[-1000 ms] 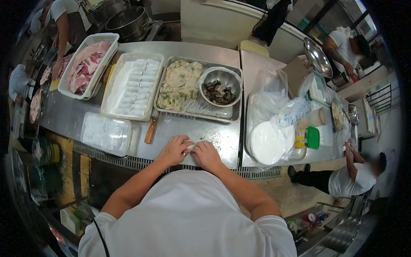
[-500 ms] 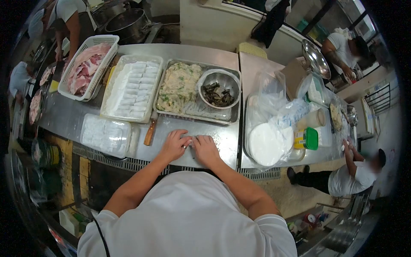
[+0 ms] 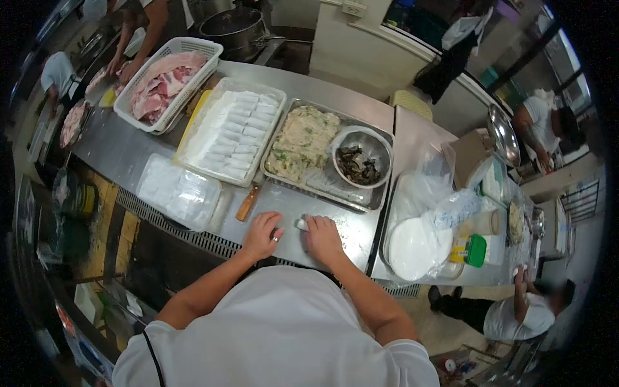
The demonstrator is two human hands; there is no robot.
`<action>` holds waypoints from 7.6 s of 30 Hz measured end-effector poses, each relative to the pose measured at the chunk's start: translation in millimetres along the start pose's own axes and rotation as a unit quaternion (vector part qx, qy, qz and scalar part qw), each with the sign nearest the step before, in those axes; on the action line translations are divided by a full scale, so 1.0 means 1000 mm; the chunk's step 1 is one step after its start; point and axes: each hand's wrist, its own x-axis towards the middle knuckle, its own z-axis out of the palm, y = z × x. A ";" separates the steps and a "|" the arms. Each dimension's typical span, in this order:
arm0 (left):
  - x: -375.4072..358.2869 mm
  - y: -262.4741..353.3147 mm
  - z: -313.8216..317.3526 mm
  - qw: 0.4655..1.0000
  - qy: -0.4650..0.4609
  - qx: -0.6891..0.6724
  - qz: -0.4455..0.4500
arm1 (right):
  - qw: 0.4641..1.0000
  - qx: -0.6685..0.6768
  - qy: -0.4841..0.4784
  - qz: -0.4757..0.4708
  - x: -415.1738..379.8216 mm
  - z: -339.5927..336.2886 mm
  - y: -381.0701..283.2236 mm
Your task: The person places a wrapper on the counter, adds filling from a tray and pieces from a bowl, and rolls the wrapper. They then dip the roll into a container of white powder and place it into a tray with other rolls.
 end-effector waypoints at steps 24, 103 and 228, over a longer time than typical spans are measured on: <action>-0.008 -0.007 0.008 0.999 -0.009 -0.019 -0.039 | 0.977 0.172 -0.064 -0.110 0.317 -0.026 -0.216; 0.042 0.093 0.021 0.967 -0.120 -0.018 0.223 | 0.975 0.001 0.208 0.076 -0.125 -0.014 -0.006; -0.003 0.000 0.014 0.994 -0.037 0.086 0.054 | 0.938 0.310 -0.107 0.117 0.036 -0.043 0.028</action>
